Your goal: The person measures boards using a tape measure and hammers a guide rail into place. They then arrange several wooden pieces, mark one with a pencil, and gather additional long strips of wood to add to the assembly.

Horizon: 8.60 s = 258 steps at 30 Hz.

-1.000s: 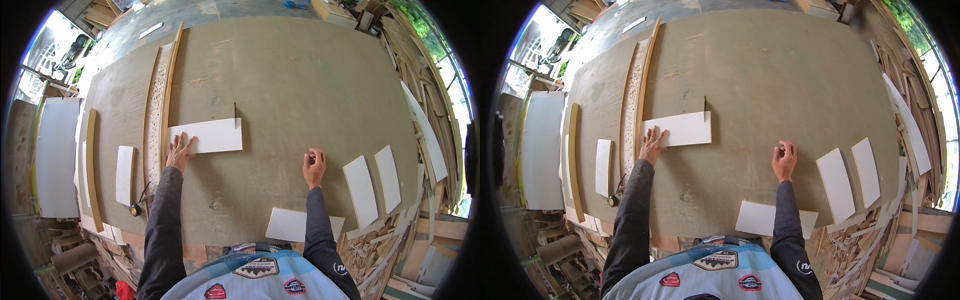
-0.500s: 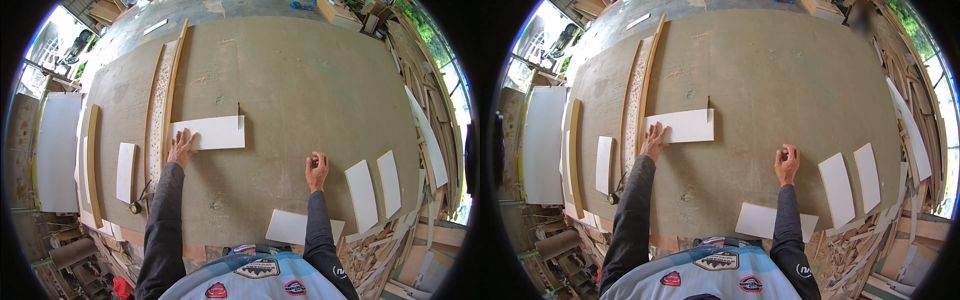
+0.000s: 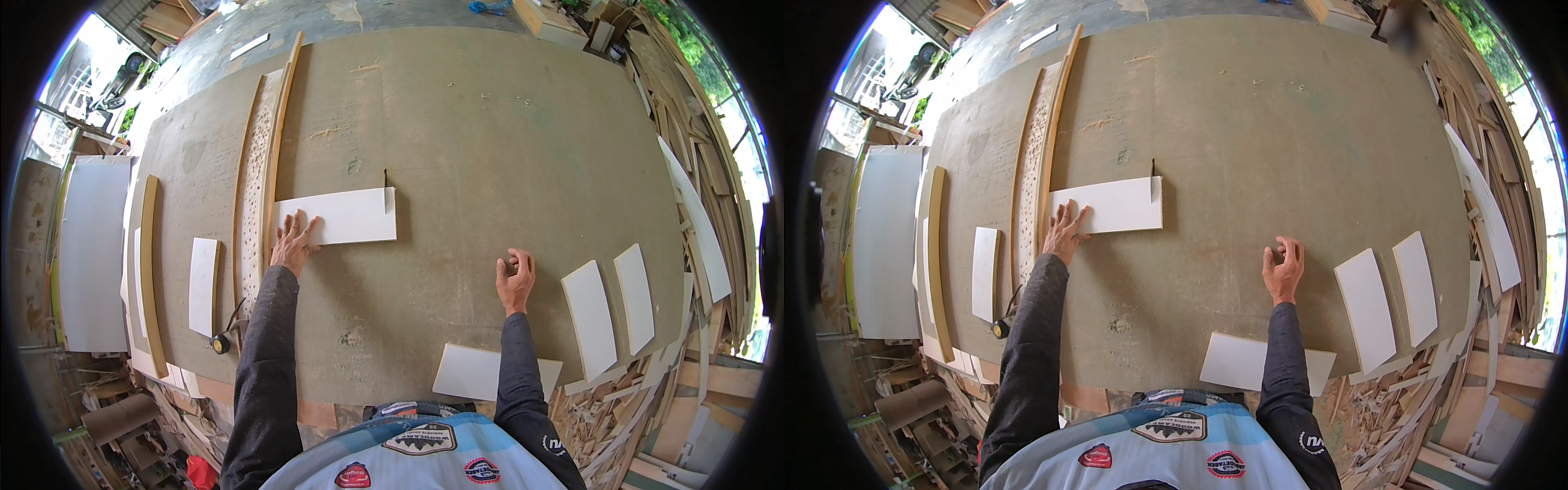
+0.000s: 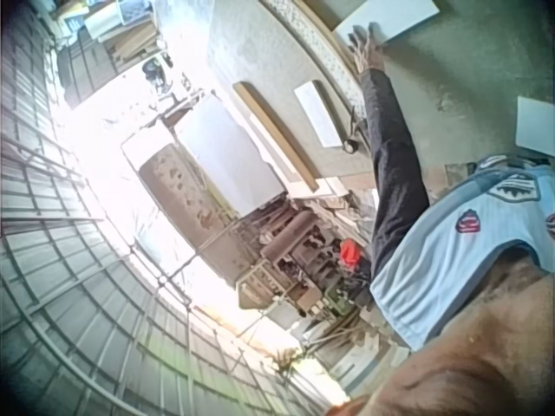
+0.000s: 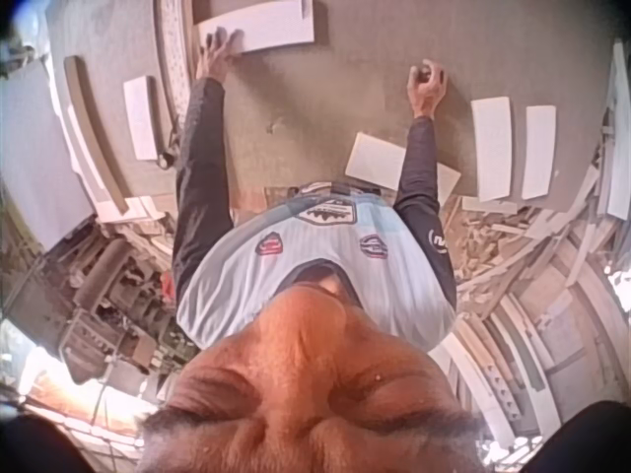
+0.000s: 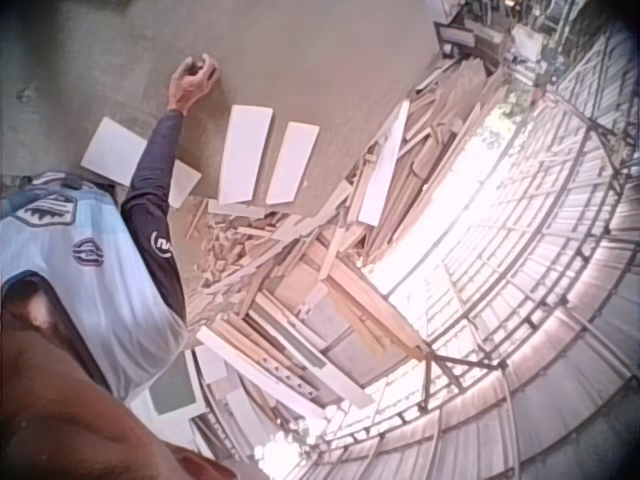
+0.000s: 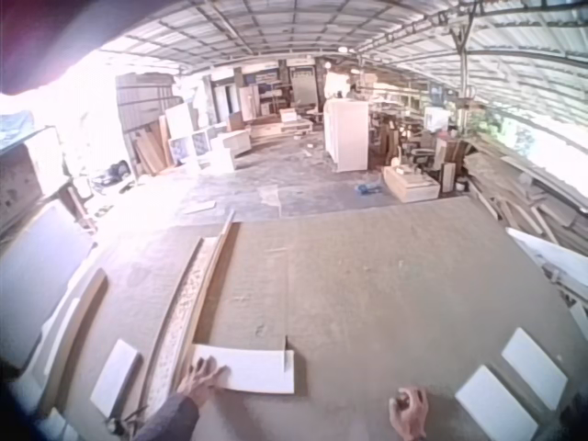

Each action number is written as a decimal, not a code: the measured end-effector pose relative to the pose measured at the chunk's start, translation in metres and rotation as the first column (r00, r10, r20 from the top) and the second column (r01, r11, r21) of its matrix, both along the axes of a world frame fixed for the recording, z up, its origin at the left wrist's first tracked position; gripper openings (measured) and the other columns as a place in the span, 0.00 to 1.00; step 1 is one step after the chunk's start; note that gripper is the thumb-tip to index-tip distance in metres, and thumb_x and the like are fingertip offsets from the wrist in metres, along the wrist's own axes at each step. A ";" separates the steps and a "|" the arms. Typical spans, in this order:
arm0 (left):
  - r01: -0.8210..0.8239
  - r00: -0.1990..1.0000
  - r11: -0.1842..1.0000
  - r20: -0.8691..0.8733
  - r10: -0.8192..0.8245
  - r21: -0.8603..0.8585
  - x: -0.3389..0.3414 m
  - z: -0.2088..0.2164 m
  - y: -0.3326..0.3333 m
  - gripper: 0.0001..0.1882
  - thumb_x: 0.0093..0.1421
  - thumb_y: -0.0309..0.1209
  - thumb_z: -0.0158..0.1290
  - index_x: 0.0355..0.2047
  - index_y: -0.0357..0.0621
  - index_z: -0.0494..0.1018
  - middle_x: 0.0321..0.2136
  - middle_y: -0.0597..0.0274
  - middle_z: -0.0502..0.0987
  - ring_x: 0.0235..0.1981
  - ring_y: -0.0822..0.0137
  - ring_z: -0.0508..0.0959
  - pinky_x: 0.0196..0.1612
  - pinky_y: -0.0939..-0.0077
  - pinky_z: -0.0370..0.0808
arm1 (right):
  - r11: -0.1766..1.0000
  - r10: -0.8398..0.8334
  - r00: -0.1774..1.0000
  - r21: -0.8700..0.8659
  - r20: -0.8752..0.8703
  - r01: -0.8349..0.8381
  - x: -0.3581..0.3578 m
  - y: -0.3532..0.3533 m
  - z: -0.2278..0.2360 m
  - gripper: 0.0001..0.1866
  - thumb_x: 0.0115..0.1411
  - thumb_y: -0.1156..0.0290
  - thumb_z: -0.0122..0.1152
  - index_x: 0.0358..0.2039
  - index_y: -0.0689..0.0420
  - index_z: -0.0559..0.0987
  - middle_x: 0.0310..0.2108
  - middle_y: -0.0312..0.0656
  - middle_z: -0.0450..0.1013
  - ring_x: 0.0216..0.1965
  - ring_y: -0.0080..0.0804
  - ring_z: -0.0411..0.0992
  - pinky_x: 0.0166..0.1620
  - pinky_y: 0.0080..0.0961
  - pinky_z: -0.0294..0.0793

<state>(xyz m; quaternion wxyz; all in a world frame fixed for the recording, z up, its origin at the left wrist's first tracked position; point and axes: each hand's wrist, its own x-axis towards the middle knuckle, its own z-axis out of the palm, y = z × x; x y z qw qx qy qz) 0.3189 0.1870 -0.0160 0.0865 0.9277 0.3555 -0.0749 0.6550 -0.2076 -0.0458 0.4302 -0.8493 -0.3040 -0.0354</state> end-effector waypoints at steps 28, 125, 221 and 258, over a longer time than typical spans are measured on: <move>-0.007 1.000 1.000 0.016 0.007 0.007 0.013 0.000 0.016 0.42 0.59 0.45 0.59 0.71 0.74 0.54 0.74 0.53 0.46 0.74 0.47 0.45 0.72 0.42 0.47 | 1.000 0.007 1.000 0.028 0.017 -0.007 -0.001 0.000 0.002 0.17 0.50 0.73 0.66 0.42 0.56 0.76 0.36 0.40 0.71 0.35 0.37 0.68 0.40 0.35 0.71; -0.712 0.626 0.691 0.559 0.544 0.125 -0.168 0.045 0.040 0.20 0.56 0.47 0.58 0.30 0.41 0.83 0.24 0.51 0.82 0.28 0.49 0.82 0.40 0.57 0.78 | 0.996 0.073 0.958 -0.026 -0.278 -0.083 -0.082 -0.063 0.031 0.23 0.48 0.71 0.69 0.46 0.61 0.78 0.45 0.43 0.73 0.40 0.34 0.71 0.45 0.31 0.72; 0.212 0.974 0.977 0.089 -0.208 -0.031 -0.109 -0.001 -0.178 0.42 0.61 0.32 0.55 0.72 0.74 0.50 0.75 0.63 0.44 0.75 0.57 0.44 0.68 0.26 0.40 | 0.876 0.479 0.771 0.163 -0.419 -0.454 -0.233 0.020 0.013 0.29 0.52 0.77 0.71 0.55 0.62 0.72 0.42 0.45 0.68 0.31 0.30 0.74 0.35 0.26 0.78; 0.114 0.971 0.993 0.211 -0.115 0.017 -0.038 -0.012 -0.105 0.47 0.59 0.43 0.59 0.74 0.57 0.48 0.75 0.55 0.42 0.76 0.55 0.40 0.72 0.40 0.37 | 0.983 0.142 0.941 0.151 -0.307 -0.099 -0.106 -0.050 0.003 0.15 0.56 0.73 0.68 0.44 0.61 0.79 0.34 0.40 0.74 0.27 0.22 0.72 0.29 0.19 0.74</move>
